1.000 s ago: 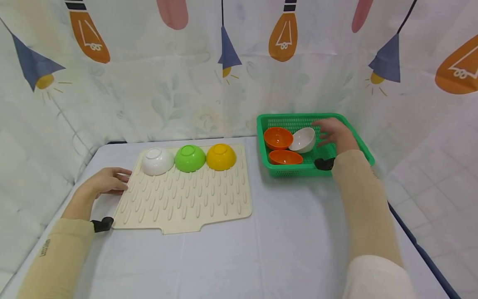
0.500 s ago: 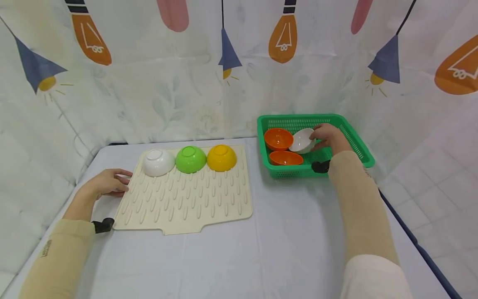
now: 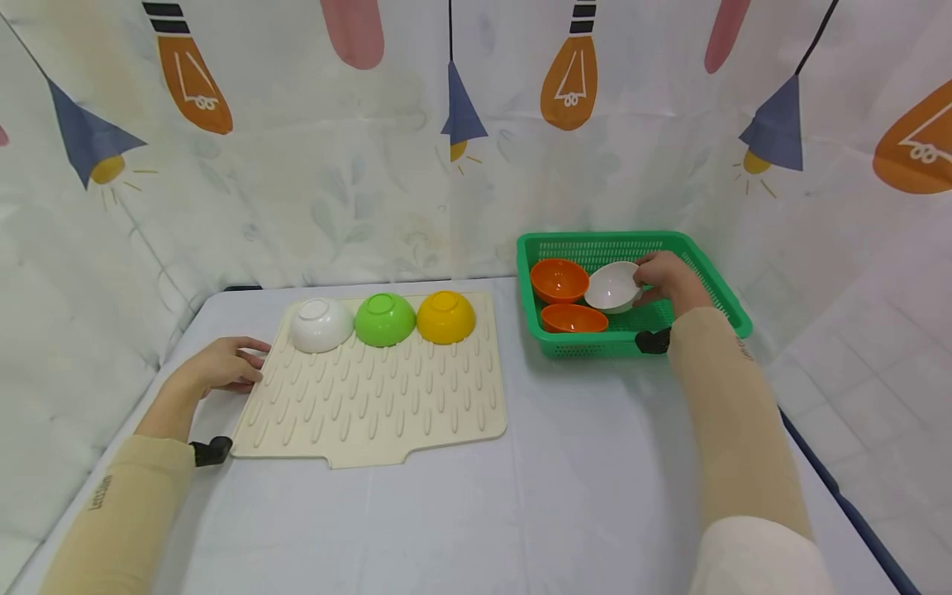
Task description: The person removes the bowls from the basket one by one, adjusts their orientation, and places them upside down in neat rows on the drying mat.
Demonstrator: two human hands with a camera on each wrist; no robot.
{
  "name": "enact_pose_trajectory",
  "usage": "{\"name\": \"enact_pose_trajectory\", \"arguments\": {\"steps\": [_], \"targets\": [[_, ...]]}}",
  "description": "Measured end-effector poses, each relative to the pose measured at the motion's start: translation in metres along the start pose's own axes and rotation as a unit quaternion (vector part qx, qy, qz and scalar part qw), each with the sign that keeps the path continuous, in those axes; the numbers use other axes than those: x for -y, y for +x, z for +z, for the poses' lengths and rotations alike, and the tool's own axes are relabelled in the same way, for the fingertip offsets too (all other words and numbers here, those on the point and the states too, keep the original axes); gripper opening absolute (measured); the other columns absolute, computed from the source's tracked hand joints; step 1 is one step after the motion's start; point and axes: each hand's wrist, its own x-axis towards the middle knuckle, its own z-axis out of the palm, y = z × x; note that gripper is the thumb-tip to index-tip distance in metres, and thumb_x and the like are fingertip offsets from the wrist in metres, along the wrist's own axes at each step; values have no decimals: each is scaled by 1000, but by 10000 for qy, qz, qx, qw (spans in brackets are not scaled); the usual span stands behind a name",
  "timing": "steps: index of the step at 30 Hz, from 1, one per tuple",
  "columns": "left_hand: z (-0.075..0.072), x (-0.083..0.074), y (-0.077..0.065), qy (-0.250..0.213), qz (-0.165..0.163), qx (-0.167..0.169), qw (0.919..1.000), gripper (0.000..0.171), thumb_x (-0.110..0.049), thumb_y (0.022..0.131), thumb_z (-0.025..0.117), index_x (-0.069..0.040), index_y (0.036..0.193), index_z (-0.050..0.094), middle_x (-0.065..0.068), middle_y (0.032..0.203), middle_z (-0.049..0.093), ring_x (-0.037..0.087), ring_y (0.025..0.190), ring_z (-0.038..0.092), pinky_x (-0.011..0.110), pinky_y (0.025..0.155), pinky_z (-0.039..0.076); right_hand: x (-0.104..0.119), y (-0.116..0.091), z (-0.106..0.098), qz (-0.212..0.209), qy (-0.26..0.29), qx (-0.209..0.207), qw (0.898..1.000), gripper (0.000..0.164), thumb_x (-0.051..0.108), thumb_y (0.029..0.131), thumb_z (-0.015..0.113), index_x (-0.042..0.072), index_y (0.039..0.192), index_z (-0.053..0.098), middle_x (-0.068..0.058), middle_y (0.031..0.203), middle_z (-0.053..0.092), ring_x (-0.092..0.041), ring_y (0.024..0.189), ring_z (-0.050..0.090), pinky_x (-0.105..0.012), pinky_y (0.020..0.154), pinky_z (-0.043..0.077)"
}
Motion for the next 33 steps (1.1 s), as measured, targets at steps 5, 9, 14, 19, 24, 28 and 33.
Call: {"name": "enact_pose_trajectory", "arguments": {"steps": [5,9,14,19,24,28,33], "targets": [[1,2,2,12,-25,-3,10000,65,10,90,65,15,147,34,24,116,51,20,83,61,33,70,59,-4,-2,-9,-149,130,-71,9998,66,-3,101,41,-12,158,9,-44,156,16,-36,99,67,-51,96,54],[2,1,2,25,-12,-7,10000,66,10,89,66,15,147,34,24,115,51,20,83,62,34,70,60,-4,-5,-15,-236,155,-77,9996,68,-3,101,40,-11,159,6,-44,157,9,-40,102,68,-50,93,56],[3,0,1,60,-10,-9,10000,66,10,89,66,15,147,34,24,116,51,20,83,62,34,70,59,-1,-14,-19,-342,434,17,9985,69,-2,102,38,-7,160,1,-44,157,4,-42,110,63,-46,91,58],[3,-1,1,84,30,-24,10000,65,9,90,65,15,147,35,25,117,51,20,83,62,33,70,60,11,-24,-18,-440,814,80,9957,70,0,104,39,-1,163,1,-40,160,1,-24,93,66,-43,90,59],[3,-1,1,95,74,-45,9999,64,9,90,65,16,146,35,25,116,51,20,84,62,33,70,60,24,-30,-10,-597,1060,129,9925,69,3,106,43,3,164,6,-33,162,3,-26,98,64,-43,90,59],[3,-1,0,93,62,-45,9999,65,9,90,65,16,146,35,25,115,51,21,84,62,33,70,59,34,-36,2,-775,1197,273,9894,67,6,106,46,7,165,12,-27,162,9,-24,103,62,-40,91,58],[4,-1,1,83,73,-31,9999,66,9,89,66,15,147,34,24,114,51,21,84,62,32,70,59,47,-43,24,-1042,1274,450,9853,62,5,106,46,9,163,20,-22,159,18,-26,109,60,-41,92,58]]}}
